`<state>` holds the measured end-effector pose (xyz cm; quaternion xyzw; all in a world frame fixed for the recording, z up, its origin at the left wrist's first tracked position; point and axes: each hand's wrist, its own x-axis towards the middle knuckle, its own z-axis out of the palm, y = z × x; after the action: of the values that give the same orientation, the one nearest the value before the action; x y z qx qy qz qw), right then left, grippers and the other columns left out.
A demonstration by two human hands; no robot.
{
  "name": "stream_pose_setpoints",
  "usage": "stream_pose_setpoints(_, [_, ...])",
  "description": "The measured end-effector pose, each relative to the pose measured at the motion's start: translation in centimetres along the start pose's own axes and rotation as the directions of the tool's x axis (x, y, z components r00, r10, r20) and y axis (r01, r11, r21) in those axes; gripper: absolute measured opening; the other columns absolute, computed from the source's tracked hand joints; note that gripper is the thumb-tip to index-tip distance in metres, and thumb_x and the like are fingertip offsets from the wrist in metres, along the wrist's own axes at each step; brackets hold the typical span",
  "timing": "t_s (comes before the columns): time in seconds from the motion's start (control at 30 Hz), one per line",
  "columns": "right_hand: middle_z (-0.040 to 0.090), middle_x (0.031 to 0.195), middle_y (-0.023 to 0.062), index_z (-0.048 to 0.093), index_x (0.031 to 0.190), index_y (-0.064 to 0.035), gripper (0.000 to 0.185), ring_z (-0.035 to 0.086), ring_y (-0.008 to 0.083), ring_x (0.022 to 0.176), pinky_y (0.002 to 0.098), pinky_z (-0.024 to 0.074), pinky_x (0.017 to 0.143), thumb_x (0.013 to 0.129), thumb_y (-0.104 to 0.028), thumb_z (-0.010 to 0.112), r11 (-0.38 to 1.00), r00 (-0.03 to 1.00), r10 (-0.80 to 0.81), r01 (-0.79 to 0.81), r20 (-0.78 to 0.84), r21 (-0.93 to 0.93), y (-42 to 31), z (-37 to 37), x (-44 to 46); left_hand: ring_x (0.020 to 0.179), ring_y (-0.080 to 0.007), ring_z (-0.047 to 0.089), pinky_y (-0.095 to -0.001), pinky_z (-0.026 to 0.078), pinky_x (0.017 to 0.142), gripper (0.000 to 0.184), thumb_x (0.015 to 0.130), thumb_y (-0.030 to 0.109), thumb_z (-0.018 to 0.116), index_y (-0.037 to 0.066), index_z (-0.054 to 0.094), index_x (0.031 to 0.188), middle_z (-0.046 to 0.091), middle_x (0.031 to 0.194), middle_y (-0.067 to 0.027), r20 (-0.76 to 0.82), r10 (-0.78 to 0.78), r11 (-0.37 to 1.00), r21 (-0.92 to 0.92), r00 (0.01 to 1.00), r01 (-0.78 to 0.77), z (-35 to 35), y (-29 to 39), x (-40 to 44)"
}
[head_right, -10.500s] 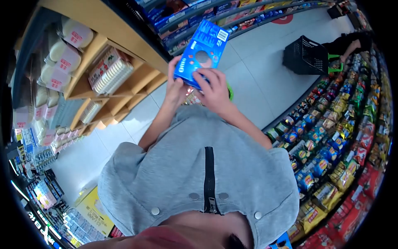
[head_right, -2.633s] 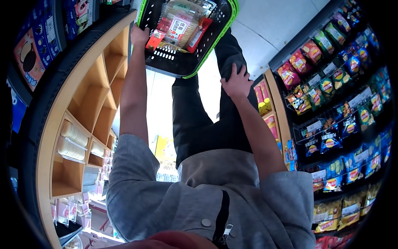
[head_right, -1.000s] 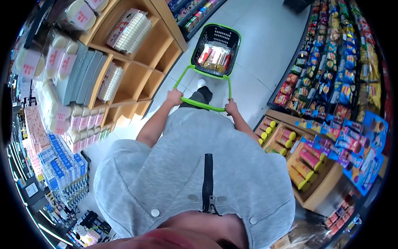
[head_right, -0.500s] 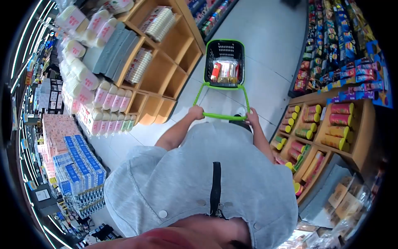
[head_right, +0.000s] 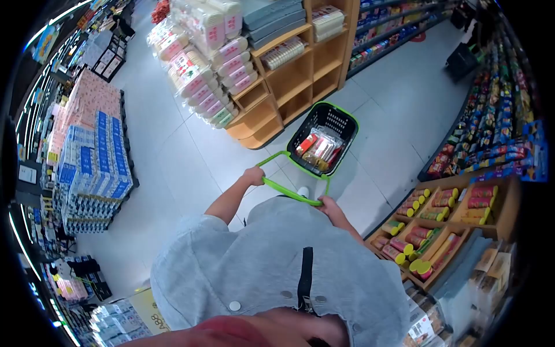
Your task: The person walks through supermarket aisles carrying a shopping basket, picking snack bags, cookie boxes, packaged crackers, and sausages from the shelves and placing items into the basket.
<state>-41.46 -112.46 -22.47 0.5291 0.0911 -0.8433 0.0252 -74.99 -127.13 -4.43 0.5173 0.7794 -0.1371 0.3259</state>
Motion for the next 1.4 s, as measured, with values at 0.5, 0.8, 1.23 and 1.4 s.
stream_pose_setpoints(0.5, [0.051,0.08,0.0074,0.049,0.101,-0.0105,0.022,0.051,0.0202,0.069,0.0383,0.0437,0.055,0.086,-0.025,0.055,0.928,0.974,-0.212,0.175,-0.08,-0.329,22.1,4.5,-6.6,0.085,-0.0348,0.064,-0.0451,0.051,0.078,0.027,0.074,0.032,0.06,0.014,0.069,0.092,0.066,0.089,-0.0161,0.004,-0.316,0.85,-0.443,0.949,0.285,31.3,1.8,-31.0])
stream_pose_setpoints(0.8, [0.056,0.077,0.0085,0.052,0.084,-0.0016,0.011,0.058,0.0214,0.064,0.0363,0.0516,0.053,0.079,-0.012,0.051,0.791,0.988,-0.154,0.132,0.014,-0.597,31.4,11.7,-8.8,0.092,-0.0324,0.064,-0.0431,0.052,0.078,0.027,0.082,0.024,0.052,0.018,0.068,0.103,0.066,0.099,-0.0151,0.102,-0.523,0.711,-0.495,0.846,0.499,37.6,1.1,-43.0])
stream_pose_setpoints(1.23, [0.049,0.06,0.0028,0.048,0.071,-0.0071,0.009,0.05,0.0138,0.049,0.0259,0.0437,0.043,0.077,-0.011,0.054,0.862,0.972,-0.217,0.149,-0.087,-0.485,39.9,10.7,-13.5,0.092,-0.0328,0.064,-0.0439,0.052,0.077,0.03,0.084,0.029,0.046,0.014,0.066,0.101,0.066,0.097,-0.0168,0.138,-0.23,0.879,-0.394,0.963,0.266,38.8,-5.3,-48.2])
stream_pose_setpoints(1.4, [0.047,0.055,0.002,0.046,0.063,-0.0121,0.015,0.045,0.0145,0.044,0.0265,0.0387,0.04,0.076,-0.014,0.053,0.919,0.93,-0.286,0.199,-0.231,-0.34,45.5,11.6,-14.3,0.089,-0.0327,0.065,-0.0442,0.052,0.073,0.029,0.083,0.029,0.048,0.015,0.066,0.101,0.067,0.094,-0.0152,0.081,0.015,0.944,-0.331,0.997,0.013,38.6,-10.2,-50.3])
